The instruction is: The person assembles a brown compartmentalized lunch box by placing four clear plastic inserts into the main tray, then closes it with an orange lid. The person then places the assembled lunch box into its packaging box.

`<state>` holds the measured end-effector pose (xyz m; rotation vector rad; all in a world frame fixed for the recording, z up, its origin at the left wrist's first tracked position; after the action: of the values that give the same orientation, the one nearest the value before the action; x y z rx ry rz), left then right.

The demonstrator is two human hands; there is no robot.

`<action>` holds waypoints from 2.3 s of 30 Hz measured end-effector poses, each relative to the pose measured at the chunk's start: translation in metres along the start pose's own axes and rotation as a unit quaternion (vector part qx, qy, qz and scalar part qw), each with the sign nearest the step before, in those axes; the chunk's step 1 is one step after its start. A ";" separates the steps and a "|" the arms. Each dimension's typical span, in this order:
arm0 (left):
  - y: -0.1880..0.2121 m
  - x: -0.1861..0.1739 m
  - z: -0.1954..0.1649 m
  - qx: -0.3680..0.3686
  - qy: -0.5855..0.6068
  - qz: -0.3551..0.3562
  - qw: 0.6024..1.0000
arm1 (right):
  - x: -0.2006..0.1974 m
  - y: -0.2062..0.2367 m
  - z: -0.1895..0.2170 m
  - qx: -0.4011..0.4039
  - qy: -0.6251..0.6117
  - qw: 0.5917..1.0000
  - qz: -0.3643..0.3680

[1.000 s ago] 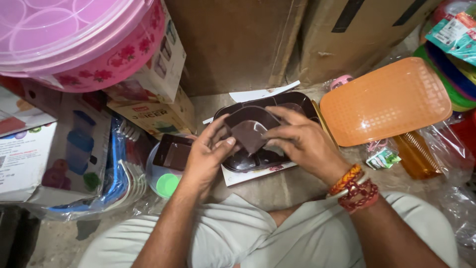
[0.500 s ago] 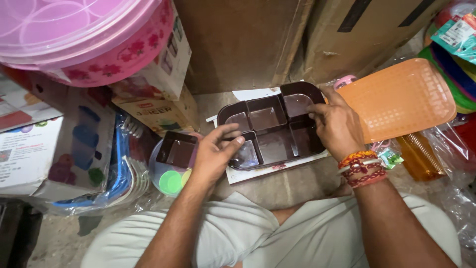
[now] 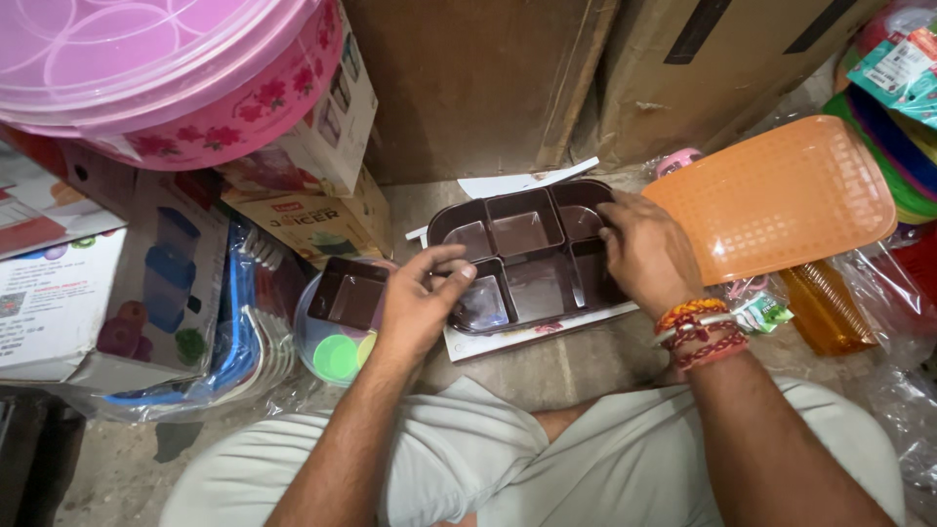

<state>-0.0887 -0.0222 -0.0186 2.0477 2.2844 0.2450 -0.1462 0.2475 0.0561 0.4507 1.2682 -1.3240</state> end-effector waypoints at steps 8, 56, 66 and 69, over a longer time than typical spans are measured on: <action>0.001 -0.006 -0.005 0.018 -0.042 -0.039 0.998 | 0.039 0.012 0.000 -0.037 0.029 0.991 0.124; 0.080 0.040 -0.110 0.372 -0.381 -0.044 0.845 | 0.003 0.019 0.024 0.215 -0.332 0.898 0.191; 0.048 0.024 -0.066 0.177 -0.422 -0.048 0.888 | 0.002 0.018 0.013 0.164 -0.123 0.963 0.177; 0.048 0.024 -0.064 0.174 -0.428 -0.044 0.885 | -0.008 0.012 0.022 0.092 -0.141 0.979 0.112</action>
<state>-0.0537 0.0016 0.0535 1.6361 1.8848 -0.9482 -0.1242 0.2355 0.0652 0.5006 0.8399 -1.2653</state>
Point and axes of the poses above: each hand's wrist, its own y-axis away from the middle knuckle, its own x-axis out of the palm, z = x × y, the point moved 8 cm from there along -y, towards the middle knuckle
